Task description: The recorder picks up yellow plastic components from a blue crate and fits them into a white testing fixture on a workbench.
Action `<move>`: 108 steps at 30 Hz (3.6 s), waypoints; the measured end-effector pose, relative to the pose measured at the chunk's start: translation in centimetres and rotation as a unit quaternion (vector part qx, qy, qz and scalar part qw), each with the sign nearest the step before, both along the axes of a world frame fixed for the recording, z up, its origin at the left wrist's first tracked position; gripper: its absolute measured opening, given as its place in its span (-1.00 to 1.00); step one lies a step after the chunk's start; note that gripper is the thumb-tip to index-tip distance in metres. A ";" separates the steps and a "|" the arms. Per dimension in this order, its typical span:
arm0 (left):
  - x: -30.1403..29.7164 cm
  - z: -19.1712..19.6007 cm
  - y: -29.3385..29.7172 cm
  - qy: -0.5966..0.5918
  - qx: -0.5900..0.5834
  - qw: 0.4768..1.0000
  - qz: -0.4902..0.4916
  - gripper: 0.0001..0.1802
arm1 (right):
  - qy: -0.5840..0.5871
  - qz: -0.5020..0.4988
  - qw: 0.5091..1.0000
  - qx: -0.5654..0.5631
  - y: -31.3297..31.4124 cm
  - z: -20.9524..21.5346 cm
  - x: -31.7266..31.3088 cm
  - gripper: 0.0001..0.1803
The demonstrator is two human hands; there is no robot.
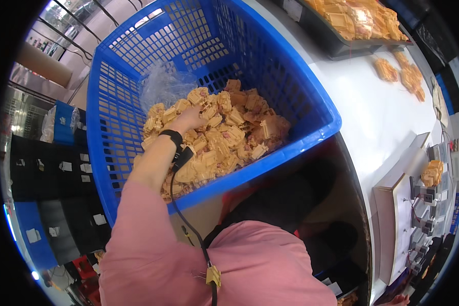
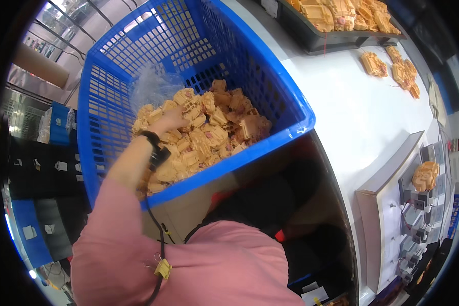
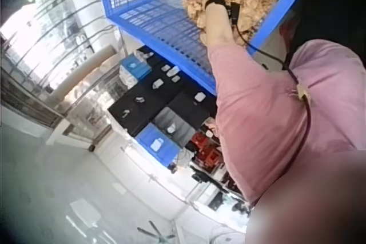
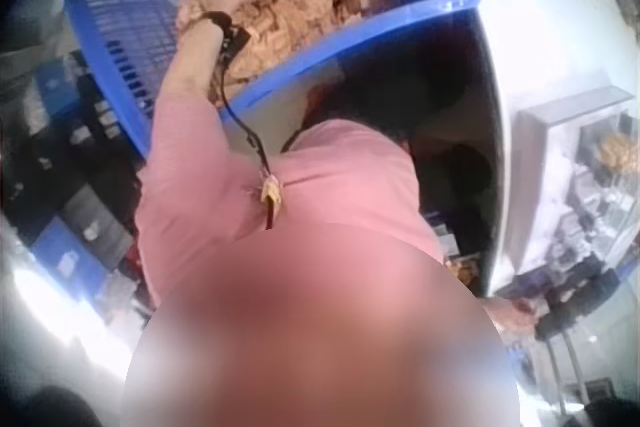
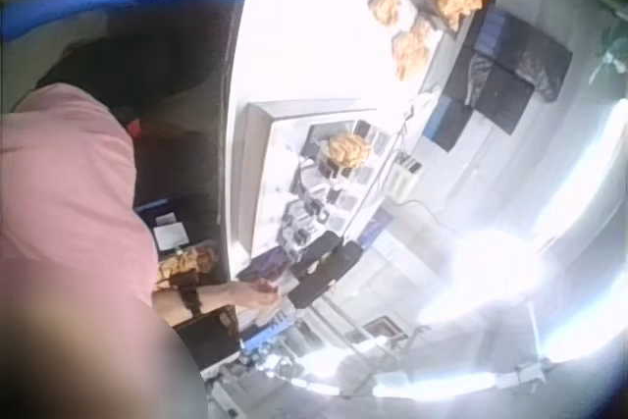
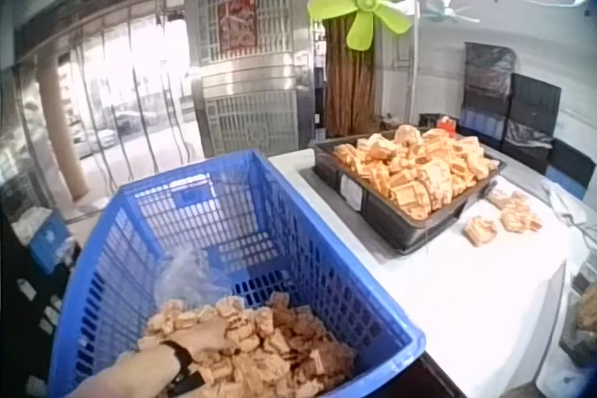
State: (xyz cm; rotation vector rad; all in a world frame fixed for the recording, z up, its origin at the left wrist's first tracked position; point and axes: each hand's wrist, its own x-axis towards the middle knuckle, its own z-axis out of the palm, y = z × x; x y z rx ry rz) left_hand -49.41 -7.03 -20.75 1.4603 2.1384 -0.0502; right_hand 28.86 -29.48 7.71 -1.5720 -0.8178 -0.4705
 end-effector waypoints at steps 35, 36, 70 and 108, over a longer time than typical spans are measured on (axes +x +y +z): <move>29.8 29.5 9.0 -0.871 0.007 0.482 -0.091 -0.26 | 0.050 0.318 0.932 -0.165 18.1 -4.8 -12.1 -0.50; 31.0 29.7 9.2 -0.871 -0.003 0.481 -0.103 -0.26 | 0.049 0.322 0.932 -0.160 18.1 -4.7 -12.1 -0.49; 48.8 33.0 7.8 -0.830 -0.235 0.485 -0.142 -0.44 | 0.048 0.309 0.941 -0.130 12.9 -4.6 -8.1 -0.68; 64.6 35.0 7.8 -0.122 0.144 0.726 -0.662 -0.36 | 0.111 0.328 0.937 -0.033 12.4 -5.0 -6.4 -0.65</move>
